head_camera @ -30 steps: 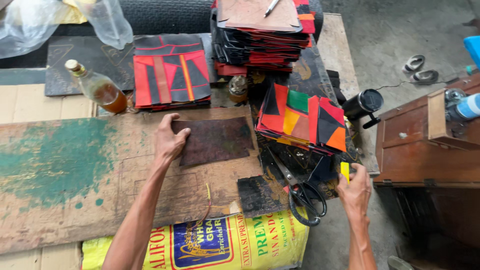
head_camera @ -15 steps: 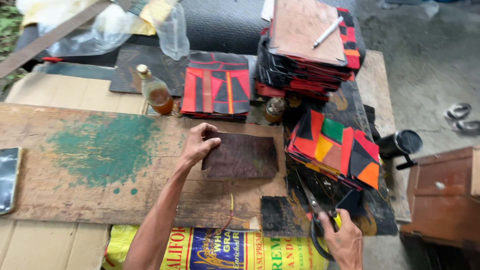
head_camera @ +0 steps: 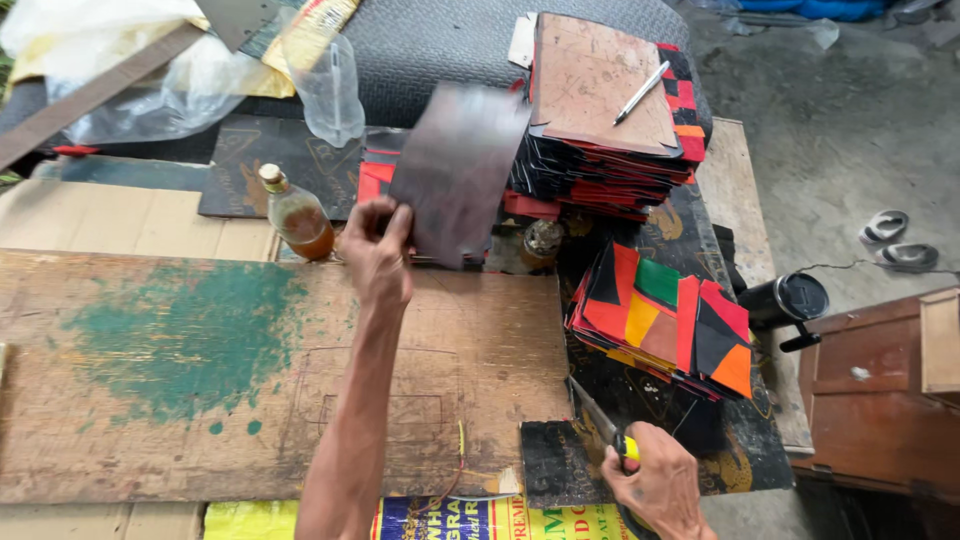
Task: The person sits at a workbench assembling patchwork panels from small pre-cut colored leather pieces. They pick up pieces one at a time, dip them into a small jar of glue, press the pieces together onto a backing, and stack the finished patchwork panels with a pile of completed ones.
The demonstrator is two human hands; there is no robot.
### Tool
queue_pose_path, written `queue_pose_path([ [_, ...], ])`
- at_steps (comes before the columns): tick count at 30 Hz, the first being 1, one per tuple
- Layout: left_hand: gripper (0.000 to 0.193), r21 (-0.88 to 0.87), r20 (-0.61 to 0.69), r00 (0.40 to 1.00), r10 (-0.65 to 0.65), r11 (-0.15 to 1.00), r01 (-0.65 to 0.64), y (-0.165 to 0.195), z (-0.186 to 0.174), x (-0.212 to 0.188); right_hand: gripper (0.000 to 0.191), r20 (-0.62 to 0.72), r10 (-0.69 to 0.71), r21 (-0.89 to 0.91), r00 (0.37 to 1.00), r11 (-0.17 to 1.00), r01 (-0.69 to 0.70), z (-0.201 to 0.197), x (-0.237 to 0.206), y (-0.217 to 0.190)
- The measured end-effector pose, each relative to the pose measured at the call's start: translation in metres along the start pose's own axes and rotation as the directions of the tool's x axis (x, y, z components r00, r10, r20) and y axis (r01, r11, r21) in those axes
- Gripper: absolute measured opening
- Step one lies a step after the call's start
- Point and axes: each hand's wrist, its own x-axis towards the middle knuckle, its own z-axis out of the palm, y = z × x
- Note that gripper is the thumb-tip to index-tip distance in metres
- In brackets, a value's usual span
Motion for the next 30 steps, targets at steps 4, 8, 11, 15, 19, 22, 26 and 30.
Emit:
queue_pose_path([
  [4,0.023,-0.029,0.042,0.980,0.195,0.981,-0.194,0.001,0.084,0.016,0.027,-0.038,-0.201,0.072,0.979,0.977,0.203,0.004,0.017,-0.015],
  [8,0.053,0.213,0.288,0.939,0.191,0.943,-0.257,0.012,0.128,0.005,0.027,0.096,-0.148,0.155,0.984,0.979,0.132,0.012,0.047,-0.036],
  [11,0.067,0.453,0.355,0.923,0.151,0.835,-0.311,0.012,0.114,-0.021,0.024,0.096,-0.121,0.276,0.988,0.957,0.091,0.023,0.073,-0.054],
  [15,0.065,0.560,0.384,0.923,-0.026,0.801,-0.211,-0.012,0.062,-0.075,0.030,0.097,-0.023,0.295,0.995,0.956,-0.006,0.054,0.111,-0.076],
  [19,0.061,0.668,0.306,0.907,-0.289,0.744,0.011,-0.034,0.018,-0.108,0.047,0.164,0.074,0.171,0.984,0.980,-0.102,0.089,0.150,-0.086],
  [22,0.057,0.716,0.283,0.900,-0.331,0.697,0.031,-0.040,0.001,-0.118,0.044,0.205,0.102,0.148,0.973,0.980,-0.134,0.107,0.163,-0.087],
  [26,0.050,0.754,0.306,0.883,-0.355,0.657,0.003,-0.052,0.012,-0.108,0.046,0.096,0.038,0.183,0.995,0.981,-0.055,0.119,0.164,-0.084],
  [30,0.063,0.638,0.634,0.773,-0.010,0.572,-0.516,-0.084,0.063,-0.068,0.052,0.068,-0.020,0.331,0.997,0.944,-0.003,0.120,0.158,-0.078],
])
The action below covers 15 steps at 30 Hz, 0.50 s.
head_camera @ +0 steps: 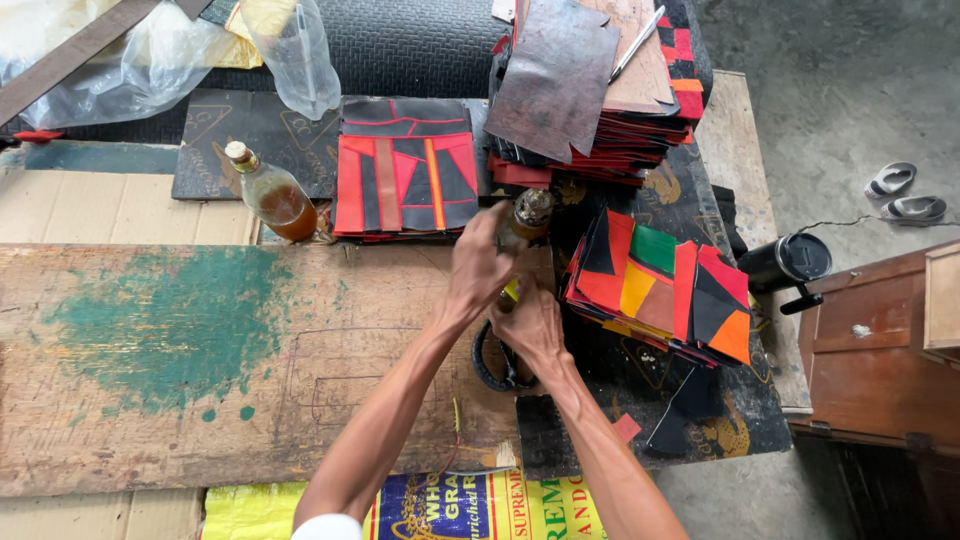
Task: The person sits at a workbench assembling patchwork panels from small pre-cut colored leather pieces. They pick up pieces one at a time, dip them into a small jar of glue, press the pieces together onto a backing, and stack the finished patchwork panels with a pile of completed ones.
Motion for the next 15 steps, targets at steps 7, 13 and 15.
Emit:
queue_pose_path([
  [7,0.076,0.151,0.232,0.973,-0.009,0.988,-0.027,-0.006,0.042,0.062,0.063,-0.119,-0.141,-0.006,0.983,0.990,0.142,-0.007,-0.020,0.008],
  [13,0.064,0.079,0.121,0.977,0.177,0.979,-0.187,0.012,0.009,0.036,0.069,-0.117,-0.114,-0.132,0.987,0.986,0.098,-0.007,-0.033,0.000],
  [15,0.065,0.085,0.063,0.978,0.201,0.975,-0.206,0.027,-0.016,0.018,0.065,-0.122,-0.146,-0.166,0.982,0.978,0.125,-0.010,-0.035,-0.006],
])
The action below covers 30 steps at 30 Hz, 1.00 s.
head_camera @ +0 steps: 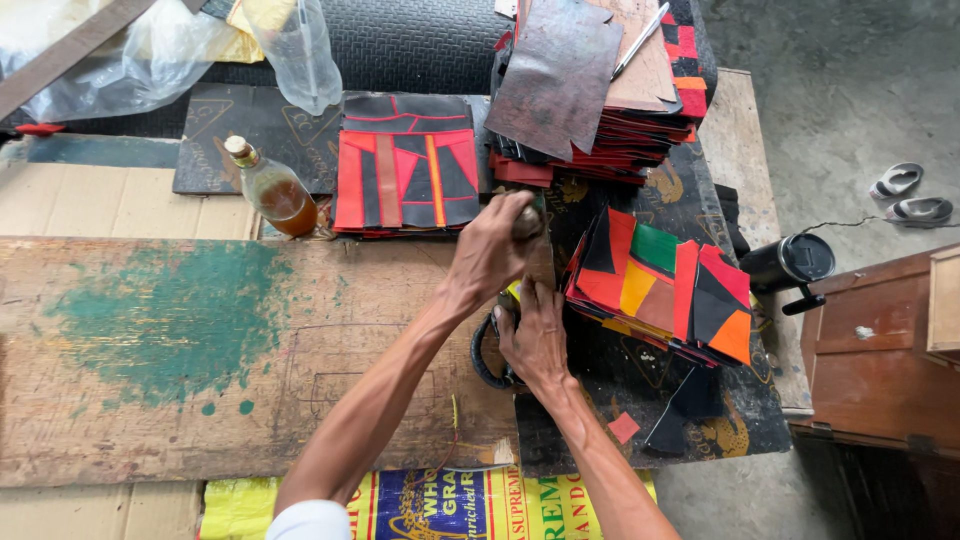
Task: The person sits at a workbench assembling patchwork panels from small pre-cut colored leather pieces. They pick up pieces one at a time, dip them into a small jar of glue, press the pieces together onto a backing, and stack the finished patchwork panels with a pile of completed ones.
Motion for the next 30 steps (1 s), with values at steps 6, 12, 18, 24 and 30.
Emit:
queue_pose_path([
  [6,0.062,-0.067,0.085,0.983,-0.165,0.983,0.171,0.037,-0.097,-0.057,0.060,-0.071,-0.071,0.022,0.995,0.997,0.073,-0.029,-0.024,-0.029],
  [12,0.060,-0.237,0.338,0.921,-0.192,0.930,0.281,0.058,-0.134,-0.080,0.088,0.467,-0.222,0.884,0.856,0.114,-0.453,-0.061,-0.024,-0.040],
  [18,0.048,-0.481,0.343,0.937,-0.068,0.844,0.237,0.075,-0.128,-0.094,0.090,0.590,-0.384,0.805,0.711,0.207,-0.556,-0.049,-0.018,-0.043],
  [24,0.021,-0.570,0.214,0.938,-0.273,0.745,0.347,0.096,-0.103,-0.108,0.072,0.560,-0.232,0.798,0.796,0.410,-0.442,-0.035,-0.042,-0.057],
  [30,0.014,-0.482,-0.066,0.969,-0.237,0.858,0.176,0.105,-0.099,-0.117,0.059,0.228,-0.148,0.634,0.962,0.773,-0.031,-0.029,-0.058,-0.079],
])
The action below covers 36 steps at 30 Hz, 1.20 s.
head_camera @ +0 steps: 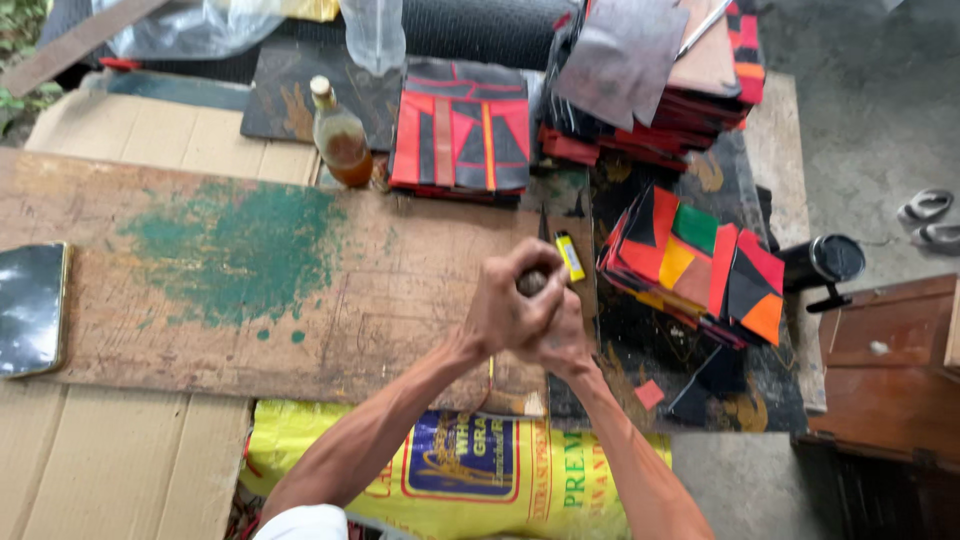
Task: The person sits at a workbench assembling patchwork panels from small pre-cut colored leather pieces. They pick up pieces one at a time, dip them into a small jar of glue, press the pieces together onto a backing, and stack the finished patchwork panels with a pile of completed ones.
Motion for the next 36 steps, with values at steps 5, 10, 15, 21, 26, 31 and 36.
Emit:
queue_pose_path([
  [5,0.011,-0.121,-0.179,0.983,-0.048,0.992,0.026,0.012,0.001,-0.004,0.054,-0.236,-0.317,-0.258,0.919,0.932,0.255,0.006,-0.001,-0.004],
  [10,0.018,-0.164,-0.298,0.935,-0.195,0.975,0.151,0.011,-0.083,-0.008,0.048,-0.449,0.013,-0.025,0.893,0.999,-0.028,-0.046,-0.021,0.001],
  [15,0.044,0.716,0.234,0.684,-0.691,0.598,0.360,0.002,-0.058,-0.070,0.056,-0.062,0.203,0.146,0.977,0.970,-0.192,-0.050,-0.071,0.004],
  [21,0.041,0.851,0.296,0.785,-0.544,0.524,0.043,-0.039,-0.015,-0.113,0.069,0.054,0.315,0.172,0.947,0.932,-0.320,-0.009,-0.080,0.007],
  [26,0.011,0.867,0.351,0.714,-0.606,0.498,-0.004,-0.051,-0.011,-0.124,0.061,-0.105,0.078,0.033,0.991,0.997,-0.075,-0.004,-0.067,0.002],
  [31,0.007,0.849,0.309,0.801,-0.512,0.528,0.010,-0.056,-0.008,-0.131,0.070,-0.188,-0.066,-0.303,0.980,0.953,0.006,0.000,-0.058,0.005],
  [36,0.015,0.890,0.209,0.719,-0.663,0.433,0.140,-0.056,-0.027,-0.134,0.091,-0.210,0.005,-0.226,0.978,0.973,-0.054,0.008,-0.055,0.016],
])
